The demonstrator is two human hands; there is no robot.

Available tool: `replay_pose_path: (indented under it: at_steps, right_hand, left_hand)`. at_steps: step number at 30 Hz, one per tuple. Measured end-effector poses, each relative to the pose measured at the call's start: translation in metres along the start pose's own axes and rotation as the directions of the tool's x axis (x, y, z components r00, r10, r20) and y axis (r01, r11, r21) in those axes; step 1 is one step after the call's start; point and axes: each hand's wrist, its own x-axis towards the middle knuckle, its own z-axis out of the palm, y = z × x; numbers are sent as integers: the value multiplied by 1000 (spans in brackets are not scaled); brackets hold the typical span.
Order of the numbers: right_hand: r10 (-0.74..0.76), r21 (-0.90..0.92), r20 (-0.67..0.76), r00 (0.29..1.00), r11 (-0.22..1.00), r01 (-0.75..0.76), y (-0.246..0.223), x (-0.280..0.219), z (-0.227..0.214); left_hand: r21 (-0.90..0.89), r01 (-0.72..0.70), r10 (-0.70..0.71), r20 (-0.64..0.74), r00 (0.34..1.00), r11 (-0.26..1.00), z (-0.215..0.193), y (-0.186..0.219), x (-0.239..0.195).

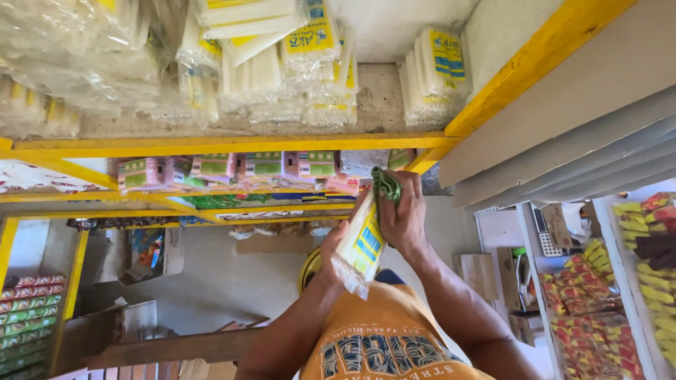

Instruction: Cleaning plastic packages on a store shelf using a green cloth.

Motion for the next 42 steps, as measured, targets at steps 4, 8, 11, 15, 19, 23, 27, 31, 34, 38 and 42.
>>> replay_pose_path:
  at_steps: [4, 8, 11, 15, 19, 23, 27, 31, 34, 38, 42]
  right_hand:
    - [-20, 60, 47, 999, 998, 17, 7, -60, 18]
    - [-186, 133, 96, 978, 976, 173, -44, -79, 18]
    - [-237, 126, 72, 969, 966, 227, -8, -61, 33]
    - [-144, -9, -25, 989, 990, 144, 1, -5, 12]
    - [-30, 64, 29, 999, 998, 28, -17, -39, 6]
    - [-344, 153, 109, 933, 933, 326, -49, -68, 9]
    - [-298, 145, 56, 953, 947, 287, -2, -67, 32]
    - [-75, -16, 5, 997, 997, 76, -1, -5, 13]
    - [23, -11, -18, 1000, 1000, -24, -4, -15, 8]
    - [-106, 105, 108, 988, 990, 95, 22, -102, 33]
    - [-216, 161, 98, 971, 967, 198, -21, -69, 19]
  left_hand:
    - [-33, -11, 27, 551, 834, 999, -51, 6, 16]
    - [34, -145, 122, 367, 922, 989, -48, 21, 6]
    - [-128, 85, -50, 254, 966, 988, 11, 40, -22]
    - [73, -14, 22, -107, 994, 997, 9, 9, -15]
    - [43, -104, 98, 115, 988, 994, 11, 15, -16]
    - [280, -418, 211, 552, 807, 864, -13, 37, -2]
    - [-23, -18, 23, 269, 963, 1000, -17, 25, -2]
    - [90, -257, 171, 533, 828, 962, -24, 6, 6]
    - [83, -336, 211, 632, 746, 938, -24, 9, 4]
    - [73, -364, 238, 635, 735, 928, -60, 33, 26]
    - [82, -307, 213, 555, 804, 948, -49, 26, 21]
